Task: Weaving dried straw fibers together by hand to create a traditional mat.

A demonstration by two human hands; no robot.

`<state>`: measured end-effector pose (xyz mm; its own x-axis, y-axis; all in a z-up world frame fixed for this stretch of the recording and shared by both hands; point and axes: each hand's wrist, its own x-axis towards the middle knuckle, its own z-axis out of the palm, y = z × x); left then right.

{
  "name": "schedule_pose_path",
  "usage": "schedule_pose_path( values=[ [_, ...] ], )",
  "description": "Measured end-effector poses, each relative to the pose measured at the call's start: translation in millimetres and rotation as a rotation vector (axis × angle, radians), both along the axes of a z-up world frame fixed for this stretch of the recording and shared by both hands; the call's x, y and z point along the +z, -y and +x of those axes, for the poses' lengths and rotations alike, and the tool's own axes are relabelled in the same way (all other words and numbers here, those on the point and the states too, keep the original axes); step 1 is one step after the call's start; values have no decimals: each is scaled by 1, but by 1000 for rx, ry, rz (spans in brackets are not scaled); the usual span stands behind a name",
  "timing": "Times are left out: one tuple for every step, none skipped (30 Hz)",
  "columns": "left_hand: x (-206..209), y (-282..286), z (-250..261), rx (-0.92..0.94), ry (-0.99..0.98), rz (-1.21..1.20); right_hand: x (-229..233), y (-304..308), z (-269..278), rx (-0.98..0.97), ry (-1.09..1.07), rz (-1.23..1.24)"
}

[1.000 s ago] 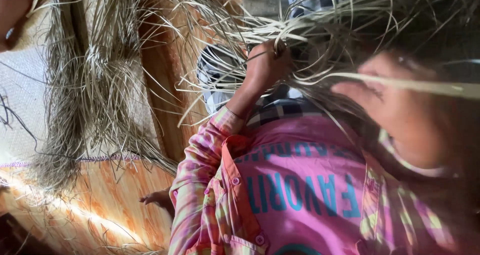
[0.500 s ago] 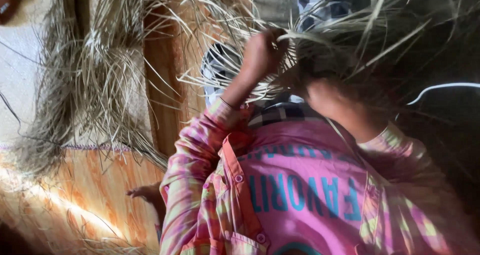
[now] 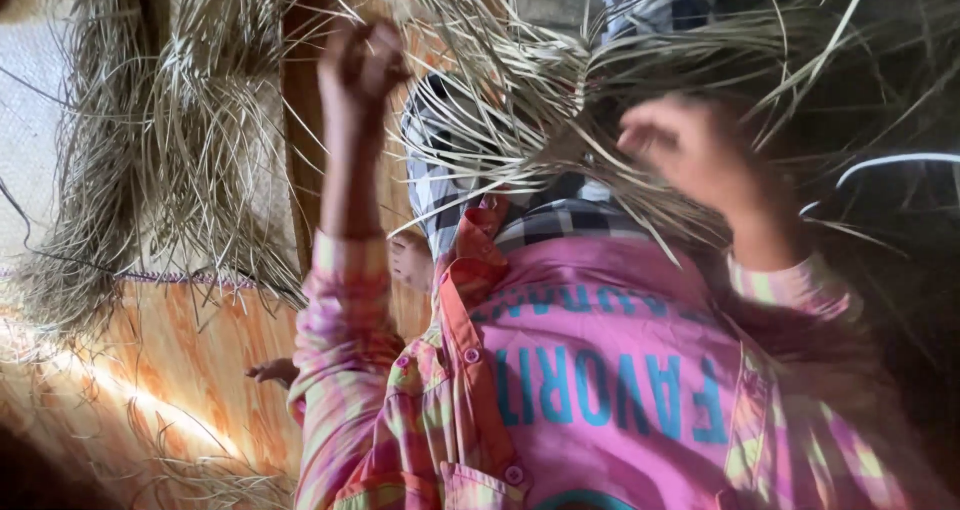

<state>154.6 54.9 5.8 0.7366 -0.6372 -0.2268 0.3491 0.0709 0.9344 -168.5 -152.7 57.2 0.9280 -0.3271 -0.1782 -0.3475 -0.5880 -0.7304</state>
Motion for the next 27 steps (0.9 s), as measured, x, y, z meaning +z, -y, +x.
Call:
schedule_pose_path(
  values=[
    [-14, -6, -26, -128, 136, 82, 9, 8, 6, -23, 127, -33],
    [-27, -12, -53, -256, 272, 165, 19, 15, 12, -45, 254, -66],
    [-14, -11, -77, -253, 273, 164, 22, 15, 19, -42, 254, -68],
    [-1, -10, -102, -270, 627, 238, 26, 15, 27, -65, 216, -54],
    [11, -10, -128, -281, 980, 315, 29, 13, 34, -84, 177, -38],
    [17, -6, -136, -275, 979, 318, 30, 7, 43, -77, 178, -37],
    [23, -2, -143, -289, 988, 335, 30, 2, 53, -3, 217, -18],
    [29, 2, -151, -303, 997, 352, 31, -4, 62, 71, 257, 1],
    [29, 3, -153, -298, 1001, 352, 27, -12, 68, 76, 261, -2],
    [30, 4, -155, -294, 993, 389, 23, -19, 74, 90, 280, -49],
    [30, 7, -158, -293, 985, 423, 20, -25, 79, 101, 297, -98],
    [37, 7, -157, -290, 988, 421, 15, -25, 79, 102, 300, -102],
    [45, 7, -156, -210, 1128, 412, 10, -25, 80, 103, 265, -117],
    [53, 7, -154, -128, 1266, 401, 6, -25, 81, 104, 231, -133],
    [31, 5, -145, -123, 1272, 400, -5, -26, 78, 106, 237, -136],
    [9, 4, -135, -105, 1456, 231, -16, -26, 74, 102, 139, -223],
    [-14, 4, -127, -79, 1628, 54, -27, -26, 70, 101, 39, -311],
    [-20, 8, -119, -72, 1632, 55, -24, -31, 71, 106, 43, -316],
    [-26, 12, -114, -44, 1693, -15, -22, -37, 71, 75, 127, -373],
    [-31, 16, -108, -16, 1754, -85, -19, -42, 71, 44, 212, -429],
    [-24, 16, -106, -11, 1755, -85, -22, -45, 72, 47, 213, -432],
    [-16, 17, -104, 3, 1792, -98, -24, -49, 73, 45, 228, -465],
    [-10, 18, -101, 15, 1834, -116, -29, -52, 73, 38, 247, -499],
    [-7, 17, -102, 18, 1840, -120, -40, -52, 72, 37, 253, -504],
    [-3, 18, -102, 3, 1864, -127, -51, -50, 71, 32, 266, -520],
    [0, 18, -101, -13, 1889, -134, -61, -47, 71, 28, 279, -535],
    [-1, 19, -102, -5, 1894, -131, -64, -45, 69, 34, 285, -539]
  ],
)
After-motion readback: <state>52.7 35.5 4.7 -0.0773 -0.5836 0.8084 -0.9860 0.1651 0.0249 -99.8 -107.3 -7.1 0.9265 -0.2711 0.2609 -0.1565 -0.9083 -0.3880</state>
